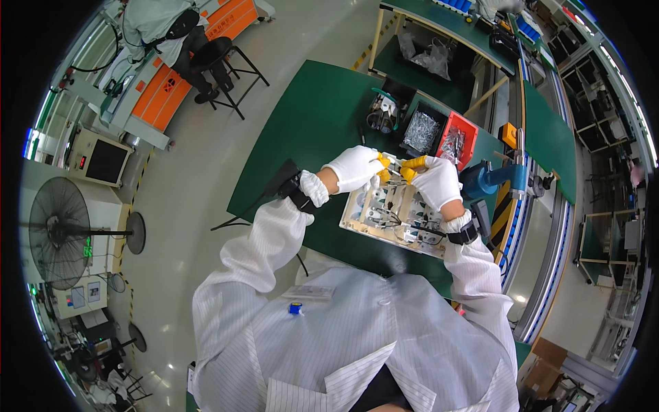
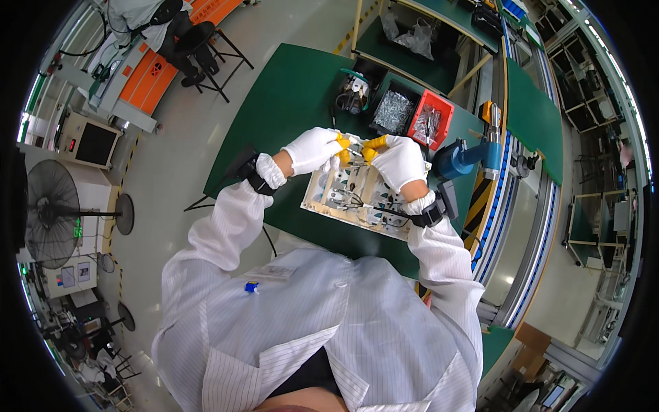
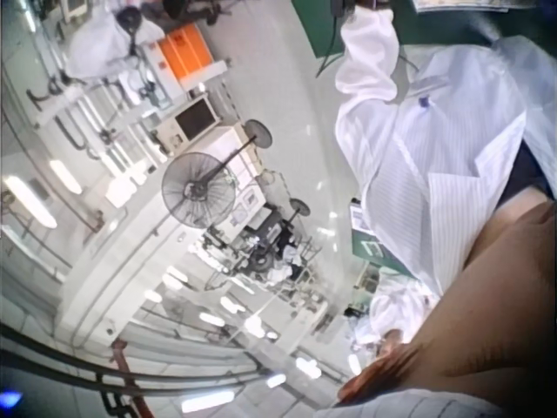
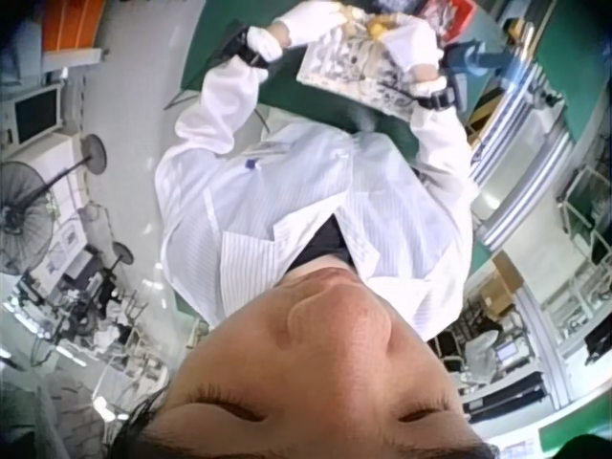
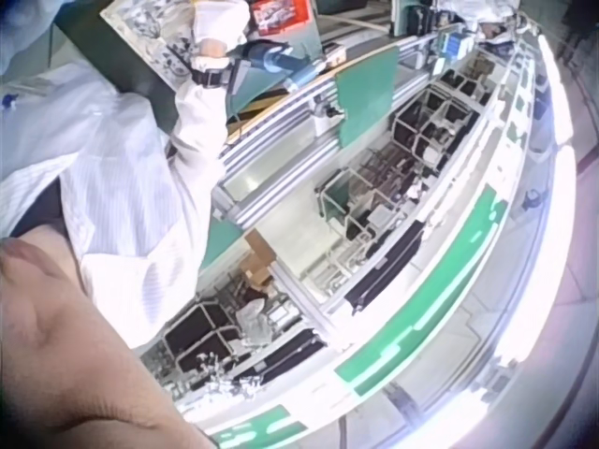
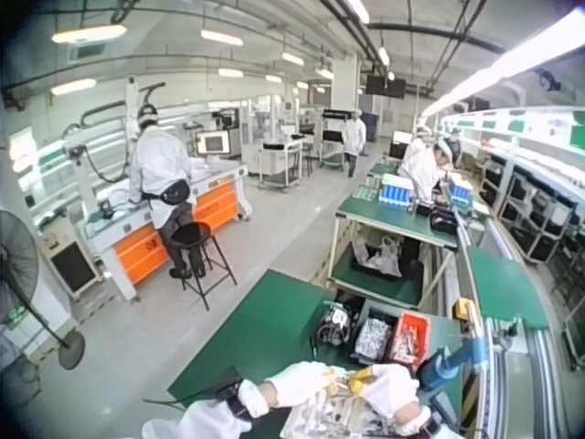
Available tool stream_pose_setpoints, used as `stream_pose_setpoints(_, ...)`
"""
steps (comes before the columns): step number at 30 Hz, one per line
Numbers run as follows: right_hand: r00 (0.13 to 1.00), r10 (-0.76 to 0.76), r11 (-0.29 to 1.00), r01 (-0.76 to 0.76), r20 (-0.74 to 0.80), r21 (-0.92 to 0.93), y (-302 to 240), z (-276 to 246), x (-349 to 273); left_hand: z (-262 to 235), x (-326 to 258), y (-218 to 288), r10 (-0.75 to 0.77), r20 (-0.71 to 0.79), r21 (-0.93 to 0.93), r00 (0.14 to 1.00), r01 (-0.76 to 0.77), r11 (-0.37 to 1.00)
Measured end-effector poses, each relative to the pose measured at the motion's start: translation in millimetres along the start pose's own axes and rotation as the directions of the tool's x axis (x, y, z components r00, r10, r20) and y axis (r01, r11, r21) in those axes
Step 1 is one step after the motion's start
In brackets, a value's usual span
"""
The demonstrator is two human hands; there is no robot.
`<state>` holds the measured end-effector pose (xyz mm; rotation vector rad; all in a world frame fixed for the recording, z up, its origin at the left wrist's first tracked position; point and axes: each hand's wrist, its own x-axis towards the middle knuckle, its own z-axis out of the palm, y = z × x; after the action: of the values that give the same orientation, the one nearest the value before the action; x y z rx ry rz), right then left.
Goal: The recorder is wiring and assembling electronic components on a panel using pliers and an electric screwdriver.
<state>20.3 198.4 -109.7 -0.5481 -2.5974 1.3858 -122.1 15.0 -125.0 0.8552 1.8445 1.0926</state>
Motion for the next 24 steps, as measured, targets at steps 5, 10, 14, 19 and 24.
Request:
stream_pose_setpoints(5, 0.999, 0.032, 0.999, -0.032, 0.032, 0.003, 0, 1, 4, -1, -6, 4, 0.198, -0.086, 0.365, 0.976, -0.154, 0.918)
stream_pose_setpoints(10, 0.998, 0.020, 0.997, -0.024, 0.056, 0.068, 11, 4, 8, -6, -7, 0, 0.287, -0.031, 0.504, 0.958, -0.233, 0.832)
stream_pose_setpoints(14, 0.997, 0.011, 0.997, -0.016, 0.073, 0.071, 14, 2, 11, -9, -4, 4, 0.220, -0.034, 0.555, 0.975, -0.165, 0.815)
stream_pose_setpoints(19, 0.994, -0.059, 0.998, 0.060, 0.091, -0.010, 35, -2, 21, -17, 0, 20, 0.172, -0.067, 0.616, 0.983, -0.095, 0.782)
stream_pose_setpoints(24, 0.988, -0.123, 0.976, 0.138, 0.097, -0.167, 35, -4, 27, -28, 23, 23, 0.284, -0.241, 0.644, 0.928, -0.066, 0.762)
